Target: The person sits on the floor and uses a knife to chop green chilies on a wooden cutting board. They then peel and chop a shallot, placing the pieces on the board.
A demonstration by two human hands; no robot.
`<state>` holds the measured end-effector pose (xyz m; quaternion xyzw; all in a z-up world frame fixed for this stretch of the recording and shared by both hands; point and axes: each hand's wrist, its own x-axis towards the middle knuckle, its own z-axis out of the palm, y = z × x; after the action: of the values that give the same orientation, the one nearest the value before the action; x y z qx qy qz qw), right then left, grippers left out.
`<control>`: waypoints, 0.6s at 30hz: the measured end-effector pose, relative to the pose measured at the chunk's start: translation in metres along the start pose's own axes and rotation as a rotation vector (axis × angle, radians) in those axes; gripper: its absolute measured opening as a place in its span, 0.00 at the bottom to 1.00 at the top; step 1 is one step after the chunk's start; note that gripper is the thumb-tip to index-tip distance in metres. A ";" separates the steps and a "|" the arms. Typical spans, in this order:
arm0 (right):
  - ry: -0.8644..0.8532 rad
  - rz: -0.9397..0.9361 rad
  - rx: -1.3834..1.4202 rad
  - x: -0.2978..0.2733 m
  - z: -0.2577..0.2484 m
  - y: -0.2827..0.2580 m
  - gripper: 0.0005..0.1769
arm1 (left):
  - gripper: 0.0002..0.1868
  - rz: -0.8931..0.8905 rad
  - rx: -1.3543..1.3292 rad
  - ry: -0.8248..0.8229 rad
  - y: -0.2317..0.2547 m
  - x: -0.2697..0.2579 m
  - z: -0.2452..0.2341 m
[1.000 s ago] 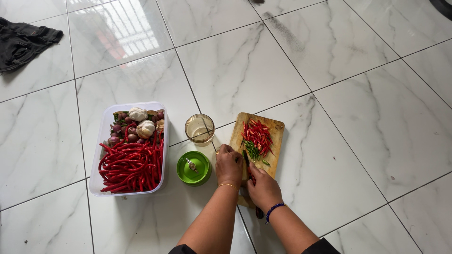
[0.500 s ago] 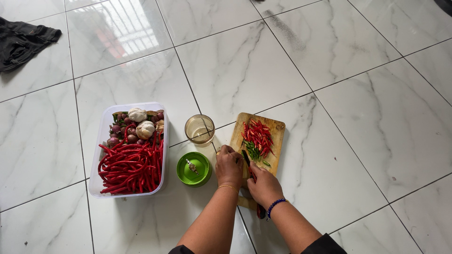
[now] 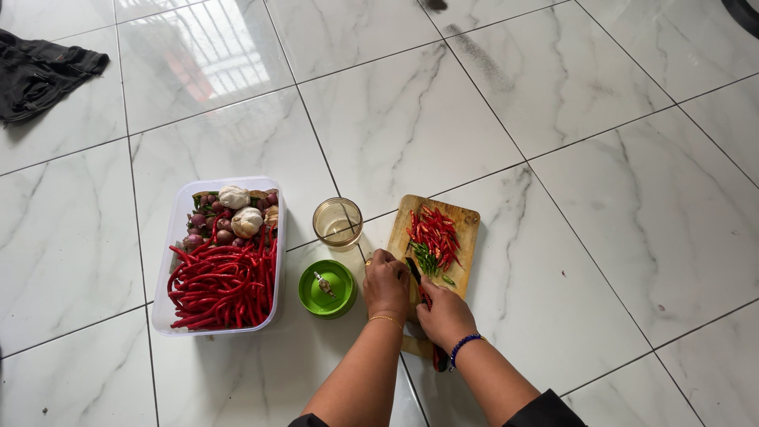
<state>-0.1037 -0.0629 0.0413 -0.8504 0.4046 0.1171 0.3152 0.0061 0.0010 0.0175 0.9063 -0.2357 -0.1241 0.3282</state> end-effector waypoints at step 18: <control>-0.043 0.003 -0.088 -0.004 -0.012 -0.007 0.34 | 0.03 -0.024 0.082 0.052 0.001 -0.005 0.003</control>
<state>-0.1013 -0.0650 0.0553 -0.8602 0.3934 0.1534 0.2859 0.0004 0.0013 0.0165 0.9246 -0.2212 -0.0945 0.2955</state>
